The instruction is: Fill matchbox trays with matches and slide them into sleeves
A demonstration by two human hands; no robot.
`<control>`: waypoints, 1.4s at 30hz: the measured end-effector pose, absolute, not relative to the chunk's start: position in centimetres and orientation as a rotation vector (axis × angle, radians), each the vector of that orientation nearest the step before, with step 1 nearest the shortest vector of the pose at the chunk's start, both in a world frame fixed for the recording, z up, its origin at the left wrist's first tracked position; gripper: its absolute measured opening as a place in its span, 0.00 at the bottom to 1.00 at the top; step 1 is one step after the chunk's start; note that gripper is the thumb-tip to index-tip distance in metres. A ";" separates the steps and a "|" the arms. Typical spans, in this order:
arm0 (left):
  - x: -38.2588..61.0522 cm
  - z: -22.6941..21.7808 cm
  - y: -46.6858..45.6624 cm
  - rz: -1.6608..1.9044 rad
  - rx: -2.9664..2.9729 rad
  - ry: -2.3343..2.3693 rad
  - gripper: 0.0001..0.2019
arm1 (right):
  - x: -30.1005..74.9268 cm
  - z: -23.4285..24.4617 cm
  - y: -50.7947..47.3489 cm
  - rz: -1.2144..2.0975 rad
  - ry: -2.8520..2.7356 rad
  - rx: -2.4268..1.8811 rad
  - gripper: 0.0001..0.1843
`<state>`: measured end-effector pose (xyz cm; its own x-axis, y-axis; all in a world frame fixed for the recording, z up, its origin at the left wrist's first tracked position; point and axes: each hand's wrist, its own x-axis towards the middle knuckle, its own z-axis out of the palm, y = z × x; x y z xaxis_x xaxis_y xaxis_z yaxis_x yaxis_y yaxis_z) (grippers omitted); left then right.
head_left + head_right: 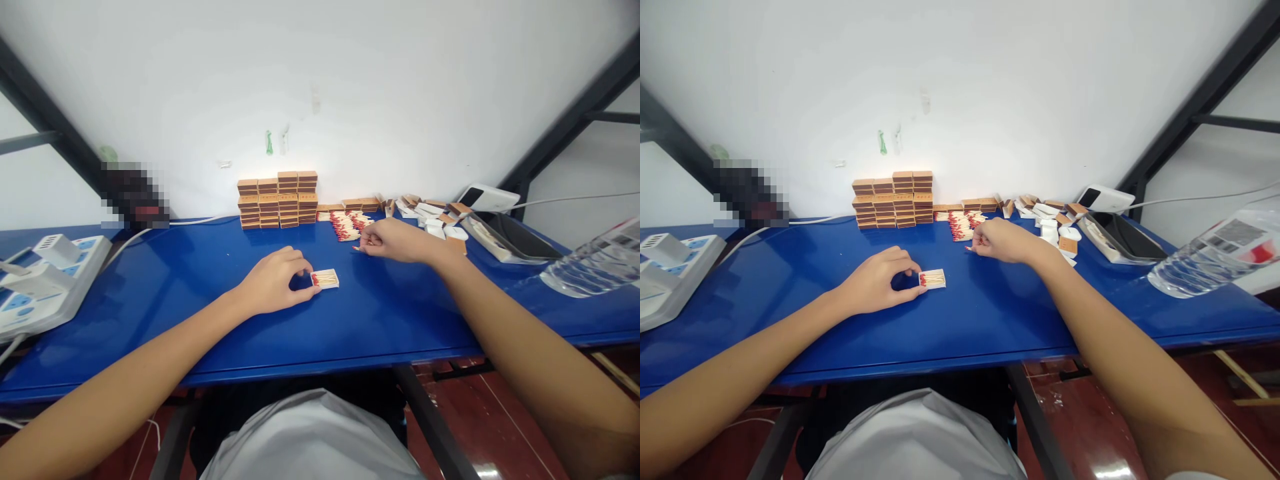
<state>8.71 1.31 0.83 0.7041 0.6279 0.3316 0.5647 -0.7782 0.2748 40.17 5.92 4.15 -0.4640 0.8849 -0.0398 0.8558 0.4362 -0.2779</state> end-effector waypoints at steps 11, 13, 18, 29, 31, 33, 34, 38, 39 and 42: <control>8.7 0.8 1.4 0.623 2.751 0.974 0.13 | 38.5 4.6 4.3 0.416 -2.613 -1.445 0.20; 8.7 0.8 1.4 0.618 2.753 0.976 0.14 | 39.1 4.7 4.4 0.447 -2.631 -1.486 0.22; 8.7 0.8 1.3 0.623 2.756 0.980 0.13 | 39.2 4.5 4.5 0.483 -2.661 -1.502 0.19; 8.8 1.1 1.3 0.594 2.755 0.974 0.14 | 37.9 3.6 4.7 0.361 -2.606 -1.569 0.13; 8.8 1.0 1.3 0.596 2.760 0.976 0.14 | 37.6 3.4 4.7 0.324 -2.594 -1.557 0.11; 8.8 1.0 1.3 0.599 2.765 0.977 0.14 | 37.3 3.1 4.8 0.314 -2.587 -1.537 0.09; 8.8 1.0 1.3 0.601 2.766 0.976 0.14 | 37.2 3.0 4.8 0.316 -2.586 -1.526 0.08; 8.8 1.1 1.3 0.594 2.765 0.973 0.14 | 36.8 2.9 4.9 0.308 -2.599 -1.496 0.08; 8.8 1.1 1.3 0.594 2.762 0.974 0.14 | 36.8 2.9 4.9 0.306 -2.606 -1.500 0.08; 8.8 1.1 1.3 0.596 2.754 0.985 0.13 | 36.9 3.1 4.9 0.322 -2.613 -1.508 0.08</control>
<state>8.81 1.27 1.09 0.7042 0.6363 0.3150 0.5741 -0.7714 0.2746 36.94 4.86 3.09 -0.5014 0.8651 -0.0124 0.8423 0.4848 -0.2355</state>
